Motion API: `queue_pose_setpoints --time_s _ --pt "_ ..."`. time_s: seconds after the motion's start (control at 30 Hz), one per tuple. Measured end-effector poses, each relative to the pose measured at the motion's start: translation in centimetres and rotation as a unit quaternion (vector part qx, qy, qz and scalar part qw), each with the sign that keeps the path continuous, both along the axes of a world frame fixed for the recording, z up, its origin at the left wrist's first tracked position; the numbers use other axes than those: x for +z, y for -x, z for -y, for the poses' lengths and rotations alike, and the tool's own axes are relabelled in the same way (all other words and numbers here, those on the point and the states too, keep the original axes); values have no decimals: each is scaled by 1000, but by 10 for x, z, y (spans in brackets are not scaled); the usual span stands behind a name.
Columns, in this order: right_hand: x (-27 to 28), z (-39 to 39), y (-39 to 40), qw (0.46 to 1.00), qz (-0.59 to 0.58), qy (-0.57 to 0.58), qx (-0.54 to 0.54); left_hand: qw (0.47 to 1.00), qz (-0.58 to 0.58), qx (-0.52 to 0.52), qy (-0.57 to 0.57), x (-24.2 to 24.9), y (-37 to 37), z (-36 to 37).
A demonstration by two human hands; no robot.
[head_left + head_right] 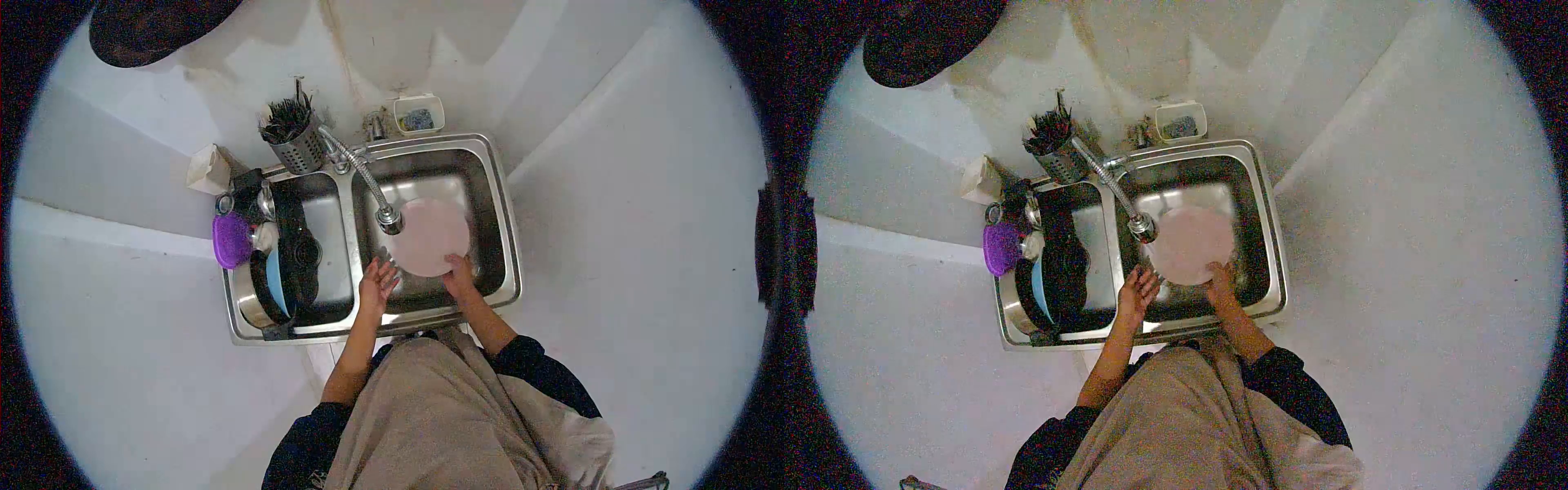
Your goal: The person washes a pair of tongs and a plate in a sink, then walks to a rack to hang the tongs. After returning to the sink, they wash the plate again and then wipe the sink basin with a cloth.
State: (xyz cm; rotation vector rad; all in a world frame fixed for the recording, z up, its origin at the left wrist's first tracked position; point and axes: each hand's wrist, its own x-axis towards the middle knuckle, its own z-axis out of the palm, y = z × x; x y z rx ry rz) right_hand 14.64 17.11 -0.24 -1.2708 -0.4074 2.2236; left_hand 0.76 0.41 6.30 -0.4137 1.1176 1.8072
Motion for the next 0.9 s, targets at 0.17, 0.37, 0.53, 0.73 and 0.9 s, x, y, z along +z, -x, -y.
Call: queue_pose_setpoints --time_s 0.17,0.37,0.53,0.73,0.9 --pt "28 18 6 999 -20 -20 42 1000 6 -5 18 0 -2 5" --pt "-77 -11 6 916 52 -379 118 1000 -10 -6 15 9 -3 18" --pt "19 -59 36 998 -38 -49 -29 1000 -6 -2 20 8 -1 20" --pt "38 -106 40 986 -90 -135 -27 1000 4 14 5 8 -1 21" --pt "54 -94 31 987 -45 -149 -46 1000 -9 6 3 3 -2 20"
